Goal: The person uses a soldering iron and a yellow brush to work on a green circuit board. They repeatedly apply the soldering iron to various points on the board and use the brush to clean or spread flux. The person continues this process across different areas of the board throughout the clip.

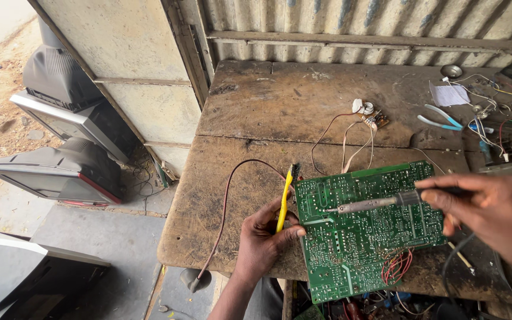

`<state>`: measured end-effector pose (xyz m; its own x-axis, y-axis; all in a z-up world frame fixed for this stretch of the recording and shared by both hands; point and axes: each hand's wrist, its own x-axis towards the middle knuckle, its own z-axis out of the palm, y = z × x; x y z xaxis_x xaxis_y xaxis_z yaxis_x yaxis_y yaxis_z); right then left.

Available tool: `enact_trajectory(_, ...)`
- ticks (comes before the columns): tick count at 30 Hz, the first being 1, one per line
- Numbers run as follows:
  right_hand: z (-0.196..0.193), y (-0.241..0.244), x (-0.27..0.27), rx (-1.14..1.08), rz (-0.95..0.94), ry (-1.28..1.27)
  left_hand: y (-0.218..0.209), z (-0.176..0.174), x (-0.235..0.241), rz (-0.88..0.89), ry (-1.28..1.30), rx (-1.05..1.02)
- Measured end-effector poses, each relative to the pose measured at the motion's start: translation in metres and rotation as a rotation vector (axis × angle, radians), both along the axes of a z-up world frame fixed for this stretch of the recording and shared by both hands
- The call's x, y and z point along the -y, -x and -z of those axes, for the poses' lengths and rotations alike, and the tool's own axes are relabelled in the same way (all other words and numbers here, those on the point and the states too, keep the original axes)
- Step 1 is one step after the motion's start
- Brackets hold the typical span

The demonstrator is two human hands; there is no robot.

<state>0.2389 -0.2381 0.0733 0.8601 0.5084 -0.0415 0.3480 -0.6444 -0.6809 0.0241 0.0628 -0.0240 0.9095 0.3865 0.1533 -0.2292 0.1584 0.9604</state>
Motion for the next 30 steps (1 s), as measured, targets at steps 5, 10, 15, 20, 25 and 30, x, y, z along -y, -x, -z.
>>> enact_trajectory(5,0.022,0.04,0.016,-0.02,0.168,-0.035,0.0,-0.002,0.0,-0.01,-0.032,-0.022)
enact_trajectory(10,0.055,0.072,0.032,-0.103,0.275,-0.2,-0.001,-0.003,0.0,-0.002,-0.023,-0.028)
enact_trajectory(15,0.092,0.093,0.042,-0.15,0.359,-0.341,0.0,-0.003,0.0,0.008,-0.012,-0.024)
enact_trajectory(20,0.139,0.114,0.049,-0.025,0.34,-0.467,-0.001,-0.002,-0.001,0.008,-0.013,-0.009)
enact_trajectory(25,0.171,0.123,0.055,-0.07,0.287,-0.521,-0.001,0.002,0.0,0.015,0.006,0.018)
enact_trajectory(30,0.175,0.134,0.046,-0.15,0.437,-0.316,-0.001,0.003,0.001,0.019,0.041,0.012)
